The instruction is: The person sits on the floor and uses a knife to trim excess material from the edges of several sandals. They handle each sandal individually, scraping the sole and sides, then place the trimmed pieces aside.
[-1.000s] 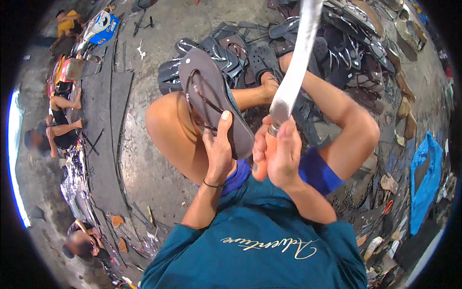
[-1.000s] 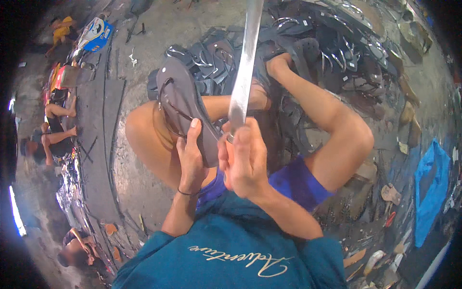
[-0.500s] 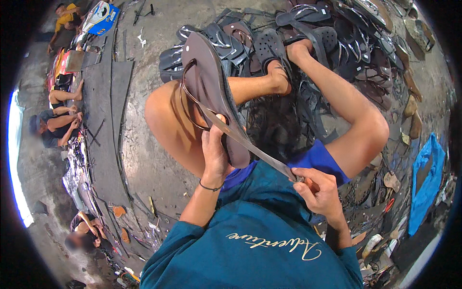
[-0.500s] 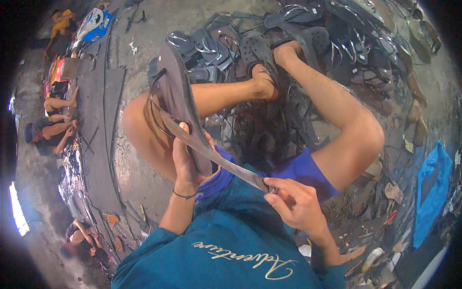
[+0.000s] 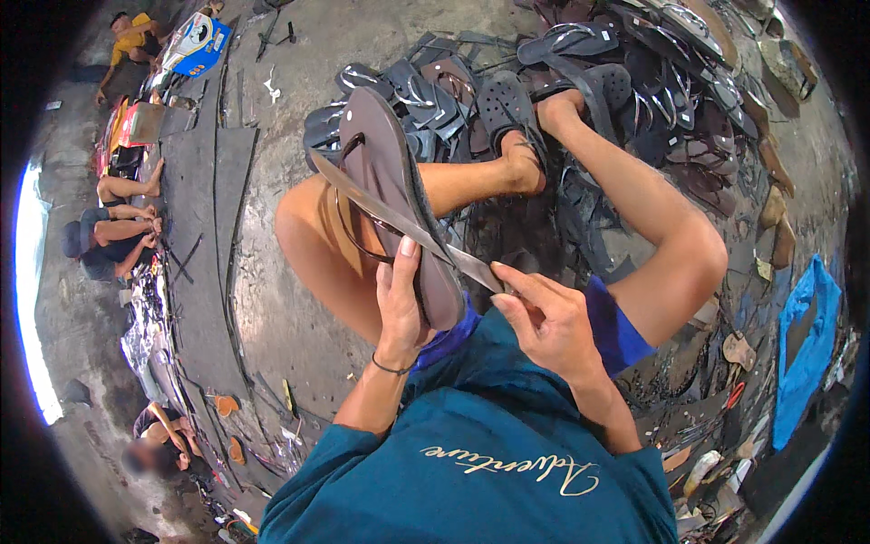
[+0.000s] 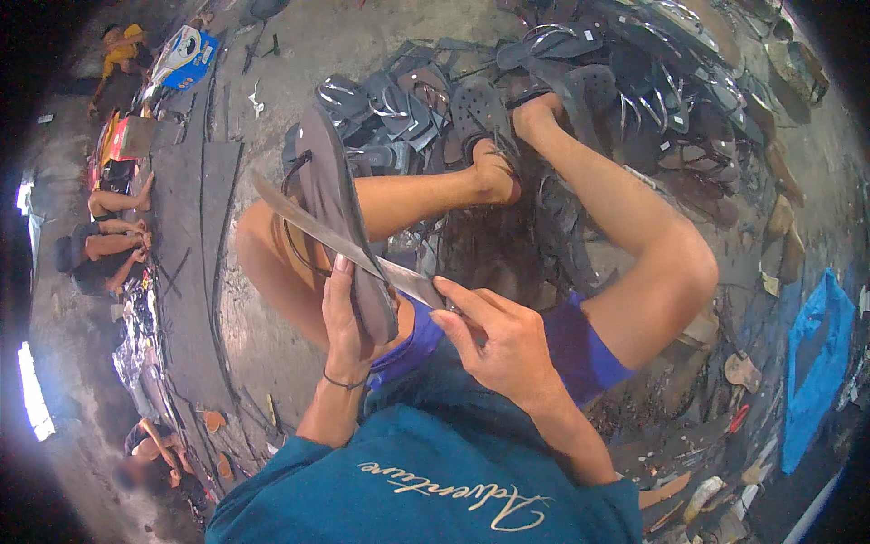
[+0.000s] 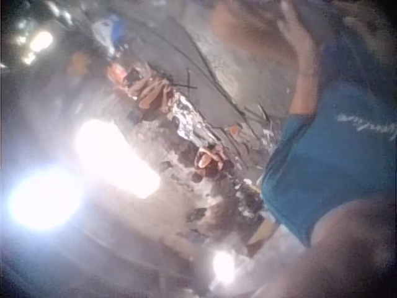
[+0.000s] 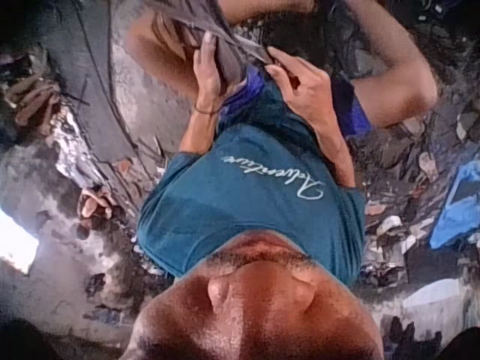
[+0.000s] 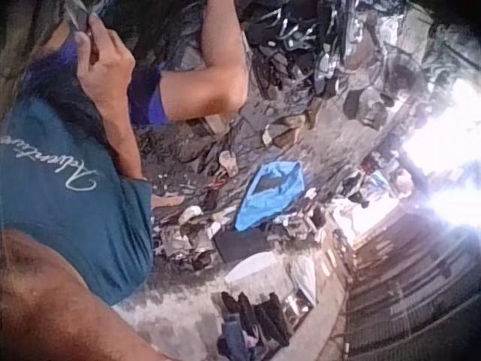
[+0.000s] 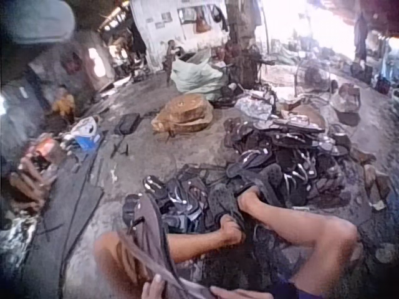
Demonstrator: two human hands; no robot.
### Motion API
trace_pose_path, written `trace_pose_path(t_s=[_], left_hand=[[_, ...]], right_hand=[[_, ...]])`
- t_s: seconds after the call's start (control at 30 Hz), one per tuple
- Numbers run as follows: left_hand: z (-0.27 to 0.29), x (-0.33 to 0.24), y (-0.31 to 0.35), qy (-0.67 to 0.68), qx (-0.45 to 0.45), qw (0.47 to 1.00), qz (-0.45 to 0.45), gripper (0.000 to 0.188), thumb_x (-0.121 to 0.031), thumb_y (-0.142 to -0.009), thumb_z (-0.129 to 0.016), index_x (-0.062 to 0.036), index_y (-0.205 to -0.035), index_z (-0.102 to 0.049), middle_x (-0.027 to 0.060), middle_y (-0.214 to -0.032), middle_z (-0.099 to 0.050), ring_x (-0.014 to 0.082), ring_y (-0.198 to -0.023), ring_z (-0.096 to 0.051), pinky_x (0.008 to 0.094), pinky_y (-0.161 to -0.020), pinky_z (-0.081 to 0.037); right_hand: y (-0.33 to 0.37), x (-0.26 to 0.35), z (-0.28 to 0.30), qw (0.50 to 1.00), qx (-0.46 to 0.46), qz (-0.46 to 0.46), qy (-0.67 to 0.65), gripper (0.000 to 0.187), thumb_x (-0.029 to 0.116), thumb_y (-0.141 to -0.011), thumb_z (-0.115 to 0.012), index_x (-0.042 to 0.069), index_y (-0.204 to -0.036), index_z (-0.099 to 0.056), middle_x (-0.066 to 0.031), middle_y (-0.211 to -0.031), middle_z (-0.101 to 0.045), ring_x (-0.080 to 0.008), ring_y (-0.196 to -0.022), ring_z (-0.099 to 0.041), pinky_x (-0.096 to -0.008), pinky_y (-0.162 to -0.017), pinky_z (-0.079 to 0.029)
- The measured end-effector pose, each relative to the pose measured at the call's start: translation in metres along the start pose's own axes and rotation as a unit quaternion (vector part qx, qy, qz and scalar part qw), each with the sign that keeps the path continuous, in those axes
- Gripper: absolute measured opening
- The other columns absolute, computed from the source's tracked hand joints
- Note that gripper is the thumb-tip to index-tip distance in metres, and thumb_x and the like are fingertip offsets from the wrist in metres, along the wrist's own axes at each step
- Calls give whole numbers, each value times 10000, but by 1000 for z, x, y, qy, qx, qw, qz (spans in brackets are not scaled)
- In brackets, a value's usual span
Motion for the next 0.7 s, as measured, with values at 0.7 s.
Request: trace_pose_path(t_s=[0.7], left_hand=[[-15,-6,9,84,44,996,-2,422,-408,-942,-593,9,-1012,-590,79,-801,-628,152,-686,-637,293,-590,-544]], right_hand=[[-103,-14,-49,970,-150,138,131,377,282,-886,-655,92,-1211,-652,-99,-790,-659,-276,-719,-648,-370,-632,-492]])
Point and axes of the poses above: each hand's wrist, its own y-axis away from the middle knuckle, its own z-axis out of the back of the hand, x = y × z, the point moved 3 cm from there along -y, towards the middle knuckle
